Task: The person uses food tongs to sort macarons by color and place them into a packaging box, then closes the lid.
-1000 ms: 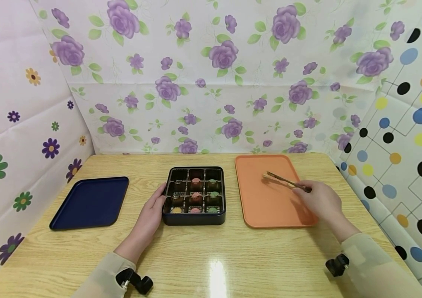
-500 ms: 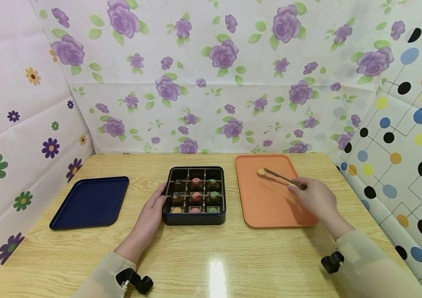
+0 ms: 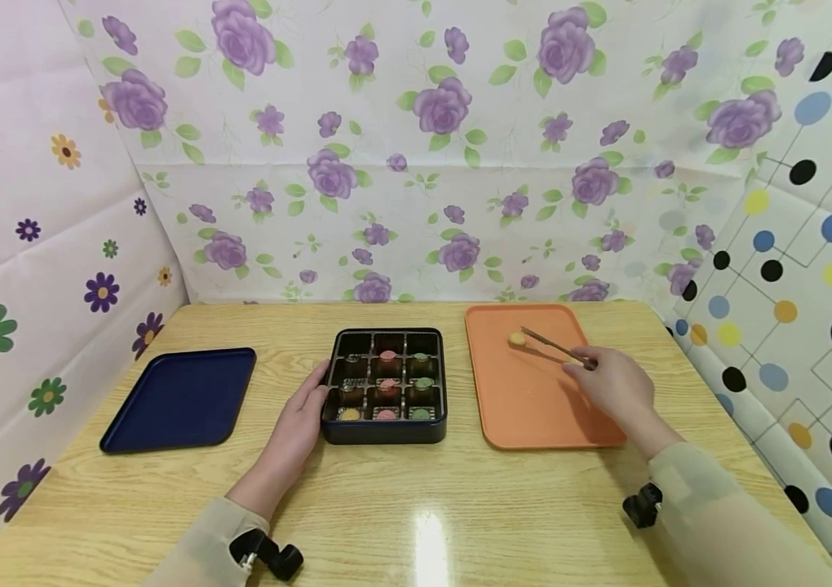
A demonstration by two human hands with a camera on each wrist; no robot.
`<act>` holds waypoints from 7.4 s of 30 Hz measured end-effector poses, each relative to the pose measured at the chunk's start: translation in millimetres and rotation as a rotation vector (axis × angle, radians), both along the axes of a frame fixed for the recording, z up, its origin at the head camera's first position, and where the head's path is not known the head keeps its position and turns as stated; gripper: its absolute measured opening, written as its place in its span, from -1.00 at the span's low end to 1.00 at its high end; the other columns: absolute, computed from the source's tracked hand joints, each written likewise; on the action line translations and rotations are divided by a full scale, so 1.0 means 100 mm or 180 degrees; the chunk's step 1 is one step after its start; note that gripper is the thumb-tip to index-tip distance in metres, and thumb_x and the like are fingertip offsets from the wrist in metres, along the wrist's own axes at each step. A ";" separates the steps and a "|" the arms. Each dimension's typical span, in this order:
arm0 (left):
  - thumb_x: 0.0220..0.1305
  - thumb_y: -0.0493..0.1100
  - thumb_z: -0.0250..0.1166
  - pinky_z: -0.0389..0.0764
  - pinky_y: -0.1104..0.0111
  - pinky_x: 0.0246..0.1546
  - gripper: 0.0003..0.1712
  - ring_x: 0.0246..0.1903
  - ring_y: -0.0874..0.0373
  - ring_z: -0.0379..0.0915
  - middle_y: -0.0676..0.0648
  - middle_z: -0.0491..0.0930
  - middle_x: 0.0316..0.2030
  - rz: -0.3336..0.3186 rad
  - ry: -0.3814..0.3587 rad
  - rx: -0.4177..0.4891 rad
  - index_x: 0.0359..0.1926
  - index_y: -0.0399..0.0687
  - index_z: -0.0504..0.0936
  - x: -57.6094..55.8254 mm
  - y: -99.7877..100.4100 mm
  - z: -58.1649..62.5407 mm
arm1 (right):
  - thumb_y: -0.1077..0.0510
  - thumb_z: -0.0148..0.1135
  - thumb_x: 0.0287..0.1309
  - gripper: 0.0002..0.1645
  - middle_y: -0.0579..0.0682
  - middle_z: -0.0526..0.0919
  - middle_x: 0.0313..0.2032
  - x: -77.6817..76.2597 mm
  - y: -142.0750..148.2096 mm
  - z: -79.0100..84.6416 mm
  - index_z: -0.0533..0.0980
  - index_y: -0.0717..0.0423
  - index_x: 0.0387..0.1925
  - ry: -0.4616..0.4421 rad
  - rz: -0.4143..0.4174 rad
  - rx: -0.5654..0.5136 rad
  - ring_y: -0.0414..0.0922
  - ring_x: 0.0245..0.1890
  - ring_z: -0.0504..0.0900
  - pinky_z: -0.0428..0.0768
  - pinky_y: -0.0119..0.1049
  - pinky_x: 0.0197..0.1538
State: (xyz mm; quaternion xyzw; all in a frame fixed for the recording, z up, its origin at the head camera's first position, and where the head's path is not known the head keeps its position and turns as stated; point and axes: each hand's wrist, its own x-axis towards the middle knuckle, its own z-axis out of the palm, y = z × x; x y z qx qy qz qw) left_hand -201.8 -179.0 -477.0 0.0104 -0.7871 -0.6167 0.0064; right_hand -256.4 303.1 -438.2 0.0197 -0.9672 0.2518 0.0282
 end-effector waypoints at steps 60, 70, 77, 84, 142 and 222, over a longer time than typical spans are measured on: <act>0.84 -0.01 -0.17 0.03 -0.15 0.66 -0.34 0.71 -0.13 -0.06 -0.12 0.10 0.73 0.0009 -0.0032 -0.0025 0.81 0.16 0.09 0.00 -0.01 -0.01 | -0.26 0.25 0.64 -0.37 0.24 0.80 0.08 -0.01 -0.24 0.11 0.69 0.08 0.38 0.0199 0.0125 -0.0033 0.09 -0.14 0.75 0.58 -0.07 -0.25; 0.85 -0.03 -0.15 0.02 -0.18 0.66 -0.35 0.71 -0.17 -0.07 -0.15 0.08 0.74 -0.0015 0.0009 -0.0033 0.81 0.13 0.11 0.02 0.00 0.01 | -0.27 0.25 0.64 -0.40 0.16 0.81 0.09 0.09 -0.53 0.29 0.70 0.03 0.38 0.0339 0.0342 -0.0186 0.15 -0.02 0.76 0.70 0.08 -0.14; 0.85 -0.03 -0.15 0.02 -0.19 0.66 -0.35 0.71 -0.19 -0.07 -0.17 0.09 0.73 -0.0001 0.0015 -0.0040 0.81 0.13 0.11 0.02 0.00 0.02 | -0.21 0.29 0.64 -0.45 0.09 0.83 0.00 0.15 -0.74 0.37 0.72 0.04 0.35 0.0467 0.0523 -0.0247 0.00 -0.18 0.74 0.58 -0.09 -0.30; 0.85 -0.02 -0.15 0.02 -0.18 0.66 -0.35 0.71 -0.18 -0.06 -0.16 0.10 0.73 0.0021 -0.0012 -0.0043 0.81 0.16 0.11 0.02 0.00 0.01 | -0.13 0.31 0.64 -0.51 0.07 0.83 0.03 0.19 -0.95 0.45 0.72 0.05 0.34 0.0426 0.0679 -0.0387 -0.05 -0.20 0.74 0.55 -0.12 -0.32; 0.85 -0.03 -0.14 0.01 -0.19 0.66 -0.36 0.71 -0.18 -0.09 -0.14 0.05 0.75 -0.0006 0.0032 -0.0073 0.80 0.13 0.11 0.03 0.00 0.04 | -0.11 0.45 0.52 -0.60 0.00 0.76 0.26 0.23 -2.11 0.30 0.79 -0.12 0.26 0.0172 0.0961 -0.0300 -0.15 -0.59 0.44 0.33 -0.18 -0.42; 0.85 -0.02 -0.15 0.06 -0.20 0.64 -0.35 0.68 -0.21 0.02 -0.20 0.17 0.70 -0.0017 0.0021 -0.0072 0.81 0.17 0.11 0.04 0.00 0.03 | -0.28 0.26 0.63 -0.37 0.00 0.79 -0.13 0.58 -0.49 0.43 0.66 0.03 0.41 0.0415 0.0460 -0.0277 -0.07 -0.33 0.63 0.45 -0.15 -0.39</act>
